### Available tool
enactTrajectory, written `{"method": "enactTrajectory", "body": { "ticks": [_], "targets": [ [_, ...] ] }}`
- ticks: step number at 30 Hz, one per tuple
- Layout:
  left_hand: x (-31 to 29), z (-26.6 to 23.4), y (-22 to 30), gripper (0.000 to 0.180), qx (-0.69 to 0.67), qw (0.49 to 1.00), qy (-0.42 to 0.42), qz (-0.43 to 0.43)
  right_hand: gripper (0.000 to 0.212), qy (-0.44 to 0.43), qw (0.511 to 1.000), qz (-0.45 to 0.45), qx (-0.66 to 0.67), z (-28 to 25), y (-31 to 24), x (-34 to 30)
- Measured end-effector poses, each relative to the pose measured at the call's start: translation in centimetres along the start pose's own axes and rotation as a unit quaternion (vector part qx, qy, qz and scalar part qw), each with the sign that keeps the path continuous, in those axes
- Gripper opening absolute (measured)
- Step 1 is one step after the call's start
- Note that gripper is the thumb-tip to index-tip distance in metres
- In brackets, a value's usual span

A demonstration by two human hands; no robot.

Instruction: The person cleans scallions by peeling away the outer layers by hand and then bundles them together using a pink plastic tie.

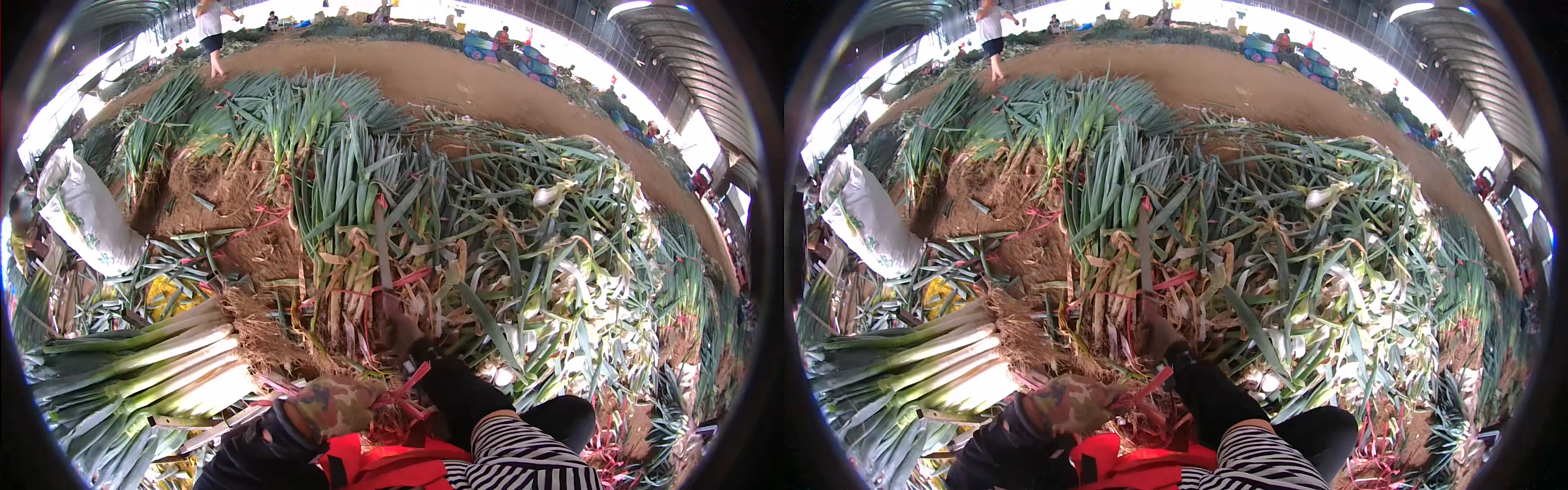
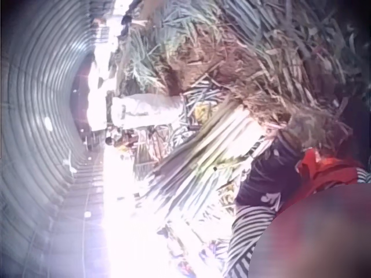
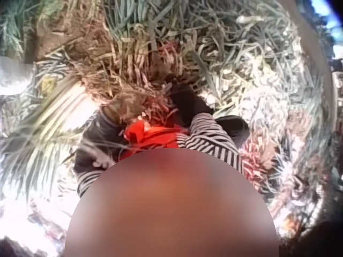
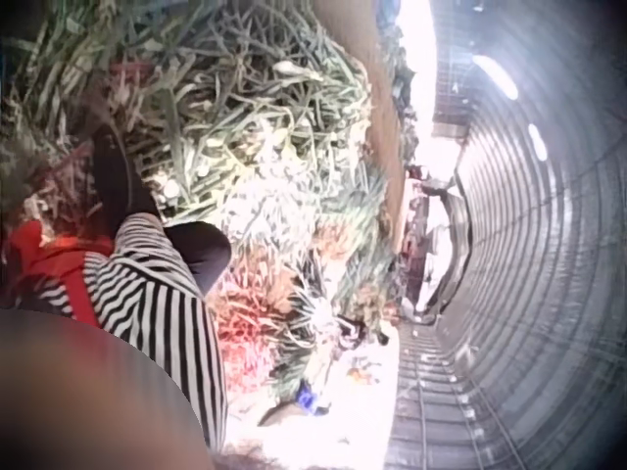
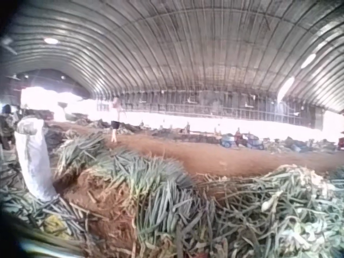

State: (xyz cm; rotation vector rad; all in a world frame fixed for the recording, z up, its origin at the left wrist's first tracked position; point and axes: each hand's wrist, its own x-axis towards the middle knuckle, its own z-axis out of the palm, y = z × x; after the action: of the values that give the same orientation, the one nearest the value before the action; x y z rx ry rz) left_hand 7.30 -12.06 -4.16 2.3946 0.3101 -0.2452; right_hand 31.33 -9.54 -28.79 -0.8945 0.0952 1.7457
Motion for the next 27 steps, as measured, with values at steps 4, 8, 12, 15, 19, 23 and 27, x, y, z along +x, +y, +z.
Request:
{"method": "enactTrajectory", "body": {
  "ticks": [4,8,12,15,19,23,27],
  "targets": [
    [-0.4,0.2,-0.4,0.045,-0.108,0.994,0.009,-0.015,0.031,-0.096,0.994,-0.009,0.050,0.1,-6.3,5.1],
    [-0.3,-1.0,0.6,0.047,0.006,0.996,-0.040,-0.084,0.026,0.012,0.960,-0.182,-0.214,3.3,-12.4,7.8],
    [-0.5,-1.6,0.5,0.047,0.014,0.996,-0.034,-0.075,0.034,0.123,0.878,-0.405,-0.224,4.1,-11.7,8.9],
    [-0.6,-1.1,0.0,0.049,-0.089,0.995,0.020,-0.038,0.041,0.266,0.806,-0.437,-0.298,0.5,-7.7,8.6],
    [-0.8,-0.8,0.1,0.050,0.002,0.998,0.060,0.003,0.032,0.359,0.734,-0.448,-0.362,-2.1,-3.0,5.4],
    [-1.2,-0.9,0.8,0.046,0.031,0.999,0.002,-0.044,0.027,0.311,0.793,-0.377,-0.364,1.7,-1.9,-0.9],
    [0.2,-1.4,1.4,0.034,0.063,0.994,-0.024,-0.086,0.027,0.313,0.811,-0.414,-0.270,-5.1,-0.1,-0.5]
  ]
}}
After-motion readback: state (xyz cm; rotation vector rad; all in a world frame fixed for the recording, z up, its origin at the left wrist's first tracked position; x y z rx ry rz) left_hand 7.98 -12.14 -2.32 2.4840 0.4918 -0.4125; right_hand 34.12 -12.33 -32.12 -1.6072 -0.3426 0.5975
